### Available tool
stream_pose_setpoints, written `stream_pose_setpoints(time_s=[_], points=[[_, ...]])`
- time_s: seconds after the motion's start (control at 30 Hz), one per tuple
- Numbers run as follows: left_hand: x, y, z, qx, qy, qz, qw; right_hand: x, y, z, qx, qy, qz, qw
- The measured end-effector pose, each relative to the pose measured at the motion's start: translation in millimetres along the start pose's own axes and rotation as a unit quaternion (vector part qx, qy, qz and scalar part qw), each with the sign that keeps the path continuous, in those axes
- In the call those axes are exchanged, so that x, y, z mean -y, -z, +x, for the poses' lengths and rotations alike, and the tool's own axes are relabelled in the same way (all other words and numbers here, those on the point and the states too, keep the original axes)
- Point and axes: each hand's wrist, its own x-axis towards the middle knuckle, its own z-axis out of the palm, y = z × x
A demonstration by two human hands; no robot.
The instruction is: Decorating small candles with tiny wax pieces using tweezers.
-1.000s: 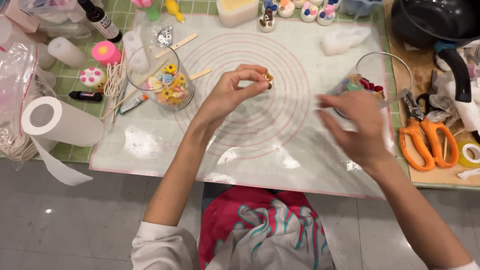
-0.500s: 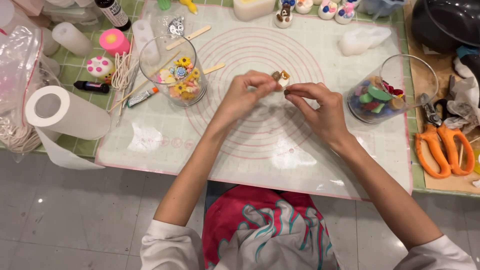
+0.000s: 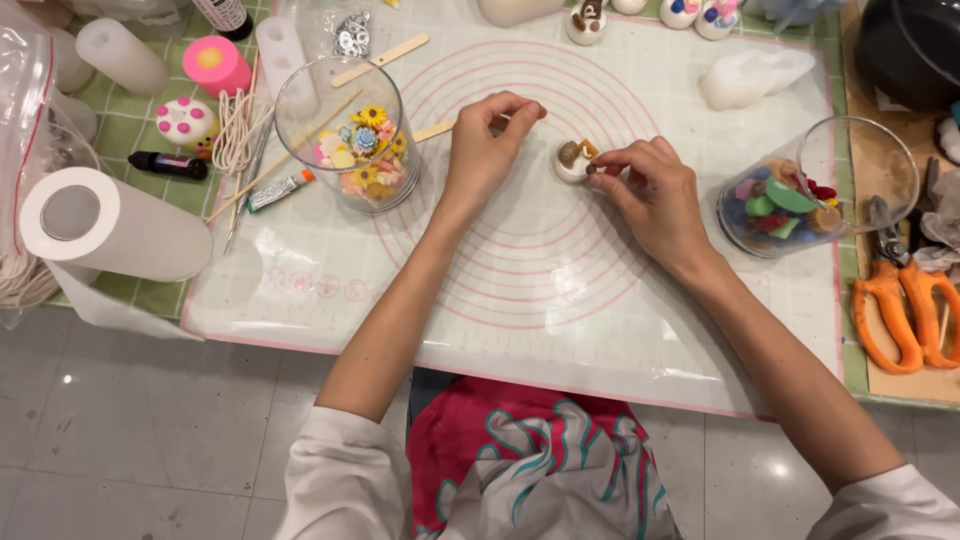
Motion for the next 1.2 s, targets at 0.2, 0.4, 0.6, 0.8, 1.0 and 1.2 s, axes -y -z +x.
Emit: stream_pose_setpoints(time_s=[0.2, 0.4, 0.6, 0.8, 1.0, 1.2], points=[[-0.9, 1.1, 4.0, 0.012, 0.017, -0.017, 1.0, 4.3, -3.7, 7.8, -0.002, 0.022, -0.042, 0.999], [-4.5, 1.9, 2.6, 0.02, 0.021, -0.036, 0.999, 9.8, -3.0, 6.3, -0.001, 0.034, -0.087, 0.996], [-4.2, 2.0, 1.7, 0.028, 0.028, -0.041, 0.998, 4.2, -7.9, 6.7, -0.03, -0.019, -0.028, 0.999], [-4.6, 1.7, 2.2, 0.033, 0.036, -0.04, 0.998, 0.4, -10.3, 5.3, -0.035, -0.052, -0.008, 0.998], [-8.1, -0.6, -0.7, 0.023, 0.012, -0.037, 0.999, 6.2, -4.6, -2.6, -0.052, 0.024, -0.056, 0.997], [-17.0, -1.9, -5.6, 0.014, 0.025, -0.003, 1.0, 7.7, -6.8, -3.4, -0.06, 0.098, -0.137, 0.984]])
